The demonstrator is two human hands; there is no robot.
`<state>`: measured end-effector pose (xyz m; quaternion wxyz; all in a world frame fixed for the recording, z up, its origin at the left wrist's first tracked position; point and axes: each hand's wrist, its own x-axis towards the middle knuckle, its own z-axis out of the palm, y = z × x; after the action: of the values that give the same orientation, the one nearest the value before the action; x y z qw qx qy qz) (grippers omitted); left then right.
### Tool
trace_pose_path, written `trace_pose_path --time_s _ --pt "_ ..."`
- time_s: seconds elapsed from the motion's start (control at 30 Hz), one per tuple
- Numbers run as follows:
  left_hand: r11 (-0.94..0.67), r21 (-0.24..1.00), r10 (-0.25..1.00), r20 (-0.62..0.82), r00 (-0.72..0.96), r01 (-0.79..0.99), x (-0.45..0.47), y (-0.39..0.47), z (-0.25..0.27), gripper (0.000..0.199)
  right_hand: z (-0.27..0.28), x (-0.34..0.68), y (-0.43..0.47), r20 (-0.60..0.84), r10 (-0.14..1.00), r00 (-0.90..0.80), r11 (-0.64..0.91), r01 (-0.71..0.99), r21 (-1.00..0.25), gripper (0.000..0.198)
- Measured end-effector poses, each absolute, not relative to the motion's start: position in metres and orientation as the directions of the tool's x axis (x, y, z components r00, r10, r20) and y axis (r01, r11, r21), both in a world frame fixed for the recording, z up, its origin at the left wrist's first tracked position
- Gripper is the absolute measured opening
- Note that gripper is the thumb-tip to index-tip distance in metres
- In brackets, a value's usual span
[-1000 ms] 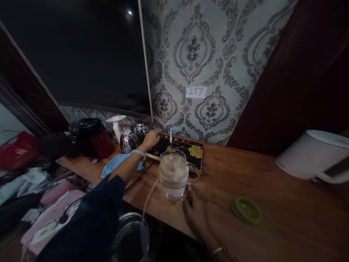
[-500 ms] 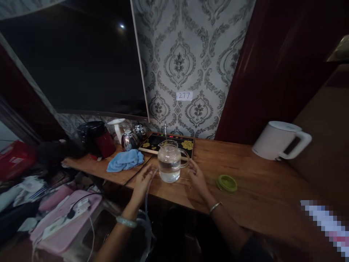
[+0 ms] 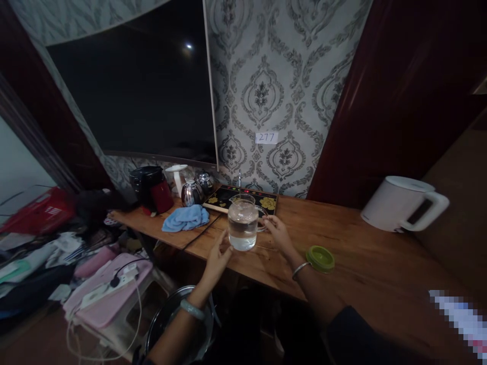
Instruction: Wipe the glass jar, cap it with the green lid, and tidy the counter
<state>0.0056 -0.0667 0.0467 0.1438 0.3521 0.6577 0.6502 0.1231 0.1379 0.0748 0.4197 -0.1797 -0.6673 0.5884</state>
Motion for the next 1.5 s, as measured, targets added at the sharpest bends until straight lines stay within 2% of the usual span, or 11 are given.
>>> trace_pose_path --time_s 0.2,0.43,0.63,0.9,1.03,1.2,1.5 --pt "-0.064 0.935 0.626 0.31 -0.716 0.348 0.014 -0.051 0.04 0.08 0.085 0.133 0.13 0.356 0.718 -0.598 0.27 -0.233 -0.934 0.037" --pt "-0.095 0.922 0.652 0.342 -0.677 0.374 0.032 -0.04 0.047 0.081 0.088 0.156 0.094 0.326 0.717 -0.615 0.233 -0.229 -0.945 0.032" --pt "-0.136 0.952 0.739 0.282 -0.611 0.275 0.021 -0.038 0.055 0.083 0.089 0.161 0.06 0.338 0.751 -0.567 0.24 -0.241 -0.94 0.029" --pt "-0.196 0.98 0.812 0.18 -0.555 0.032 0.003 -0.03 0.072 0.067 0.089 0.155 0.019 0.426 0.704 -0.568 0.328 -0.272 -0.905 0.015" --pt "-0.229 0.972 0.857 0.173 -0.486 -0.058 0.009 -0.023 0.086 0.061 0.087 0.148 0.008 0.427 0.674 -0.602 0.356 -0.241 -0.903 0.024" --pt "-0.177 0.979 0.899 0.119 -0.422 -0.101 0.005 -0.011 0.079 0.067 0.081 0.143 0.008 0.451 0.627 -0.635 0.43 -0.201 -0.88 0.047" --pt "-0.099 0.993 0.88 0.059 -0.471 -0.06 0.0 0.014 0.063 0.061 0.083 0.129 0.009 0.464 0.587 -0.663 0.47 -0.188 -0.862 0.07"
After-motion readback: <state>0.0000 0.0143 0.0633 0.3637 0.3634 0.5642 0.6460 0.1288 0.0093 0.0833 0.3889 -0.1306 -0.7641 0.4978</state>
